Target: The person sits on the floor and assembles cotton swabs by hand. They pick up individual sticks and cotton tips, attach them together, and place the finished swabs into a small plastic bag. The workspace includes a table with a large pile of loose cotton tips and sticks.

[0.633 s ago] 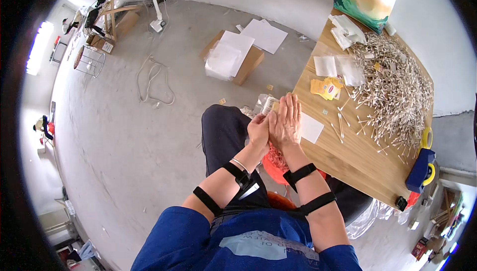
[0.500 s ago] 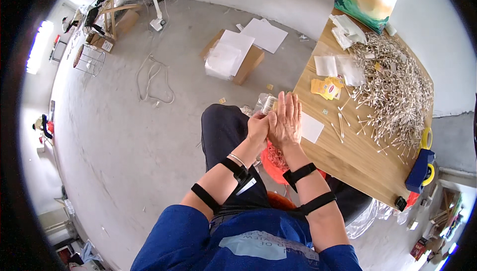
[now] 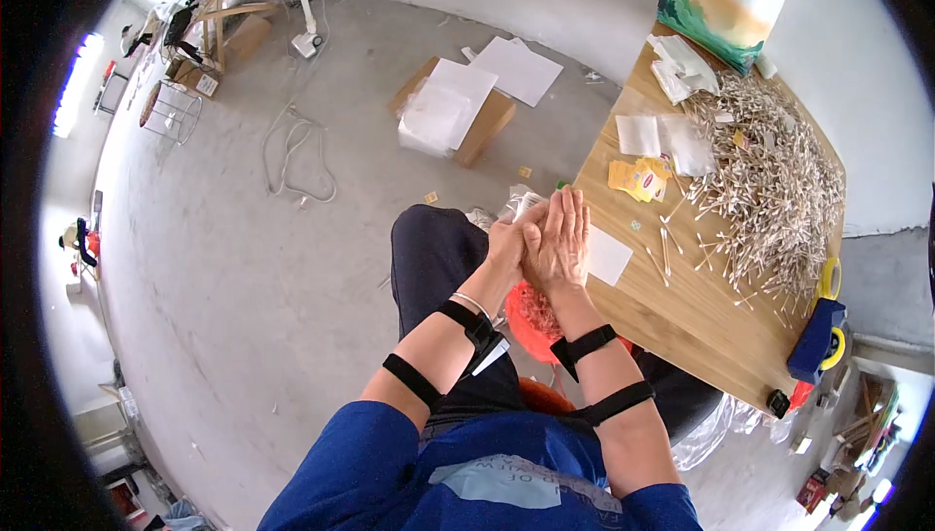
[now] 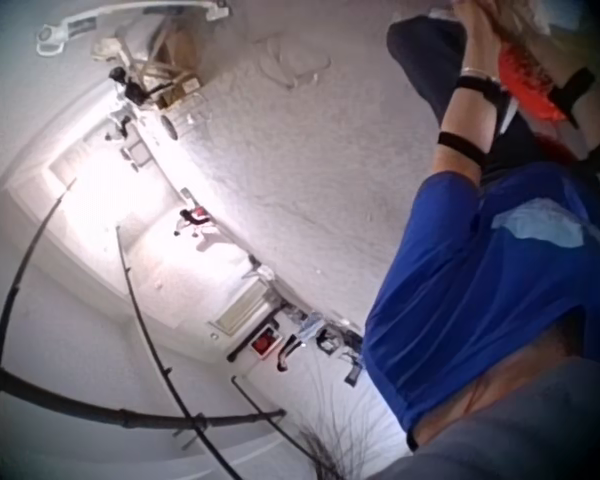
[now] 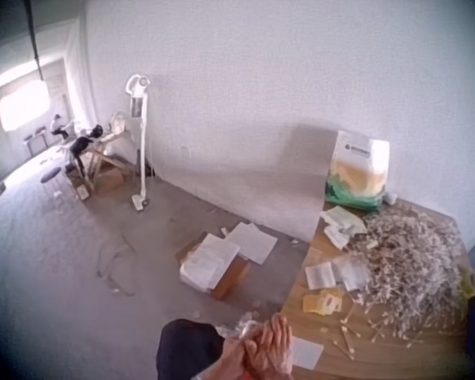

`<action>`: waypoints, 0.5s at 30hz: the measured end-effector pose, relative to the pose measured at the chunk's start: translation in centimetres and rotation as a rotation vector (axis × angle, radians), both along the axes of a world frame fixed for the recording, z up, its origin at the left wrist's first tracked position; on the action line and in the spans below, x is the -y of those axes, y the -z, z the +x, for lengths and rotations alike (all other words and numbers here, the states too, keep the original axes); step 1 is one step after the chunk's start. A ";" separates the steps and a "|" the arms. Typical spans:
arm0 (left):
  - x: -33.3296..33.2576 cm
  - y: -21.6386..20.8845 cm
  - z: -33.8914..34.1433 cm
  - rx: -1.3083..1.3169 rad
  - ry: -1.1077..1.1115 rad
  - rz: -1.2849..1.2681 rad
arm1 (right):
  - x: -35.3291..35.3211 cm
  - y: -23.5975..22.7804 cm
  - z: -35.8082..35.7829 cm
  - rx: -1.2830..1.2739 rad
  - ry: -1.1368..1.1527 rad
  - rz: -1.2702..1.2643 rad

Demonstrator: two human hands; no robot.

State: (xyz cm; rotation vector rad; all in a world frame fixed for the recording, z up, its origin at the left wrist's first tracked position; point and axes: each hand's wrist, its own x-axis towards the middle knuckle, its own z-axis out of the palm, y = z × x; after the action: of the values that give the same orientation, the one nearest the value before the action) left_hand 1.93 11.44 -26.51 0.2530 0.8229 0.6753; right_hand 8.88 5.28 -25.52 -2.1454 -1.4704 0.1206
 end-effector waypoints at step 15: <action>1.2 -0.1 -2.1 -0.350 0.009 -0.022 | 0.0 0.3 0.1 0.020 -0.003 0.012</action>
State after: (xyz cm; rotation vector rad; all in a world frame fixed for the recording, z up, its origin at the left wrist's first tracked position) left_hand -0.17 10.23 -26.44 0.3606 1.1617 0.6211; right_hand 8.94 5.24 -25.80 -2.1405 -1.4823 0.0917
